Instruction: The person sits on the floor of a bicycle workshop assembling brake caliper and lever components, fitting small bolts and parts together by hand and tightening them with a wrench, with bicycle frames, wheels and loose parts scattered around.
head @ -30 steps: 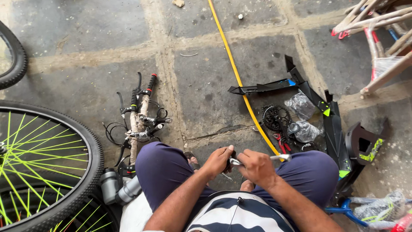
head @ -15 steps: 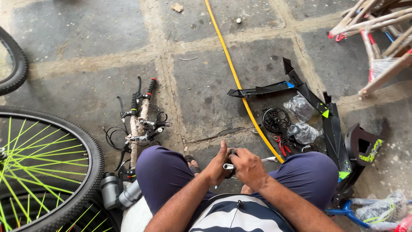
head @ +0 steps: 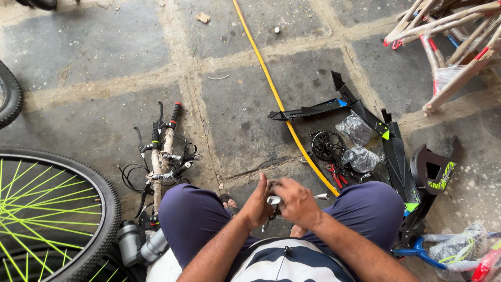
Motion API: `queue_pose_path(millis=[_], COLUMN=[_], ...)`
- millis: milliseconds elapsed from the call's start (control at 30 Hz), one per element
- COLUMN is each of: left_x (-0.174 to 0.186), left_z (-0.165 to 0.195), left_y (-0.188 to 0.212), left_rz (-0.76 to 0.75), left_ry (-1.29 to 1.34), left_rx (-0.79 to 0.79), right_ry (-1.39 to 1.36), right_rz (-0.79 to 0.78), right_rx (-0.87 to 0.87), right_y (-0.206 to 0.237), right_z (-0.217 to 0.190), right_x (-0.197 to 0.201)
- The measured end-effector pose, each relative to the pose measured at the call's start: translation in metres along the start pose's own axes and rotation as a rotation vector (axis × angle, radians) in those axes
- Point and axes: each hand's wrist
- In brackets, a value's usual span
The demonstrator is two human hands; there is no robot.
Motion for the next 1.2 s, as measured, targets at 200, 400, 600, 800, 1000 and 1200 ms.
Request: queue_pose_path(millis=[200, 400, 600, 800, 1000, 1200], left_x=[0.0, 0.004, 0.009, 0.007, 0.005, 0.002], left_z=[-0.001, -0.005, 0.0, 0.001, 0.001, 0.004], left_y=[0.004, -0.003, -0.005, 0.001, 0.001, 0.002], left_rz=[-0.066, 0.054, 0.006, 0.009, -0.085, -0.047], left_ry=[0.008, -0.18, -0.068, 0.017, 0.046, -0.074], left_rx=[-0.005, -0.122, -0.153, -0.137, -0.173, -0.04], right_ry=[0.027, 0.059, -0.024, 0.012, 0.063, 0.041], right_rz=[0.041, 0.133, 0.144, 0.178, 0.085, 0.046], right_rx=[0.052, 0.204, 0.242, 0.185, 0.261, 0.29], right_y=[-0.003, -0.002, -0.007, -0.012, -0.011, -0.01], right_z=[0.009, 0.016, 0.013, 0.012, 0.02, 0.021], right_x=[0.0, -0.003, 0.003, 0.009, 0.017, 0.015])
Point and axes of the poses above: each hand's wrist, its own y-axis away from the middle knuckle, its own x-axis out of the back of the hand, z = x × y, and after that the axes turned 7 degrees about z, right-handed
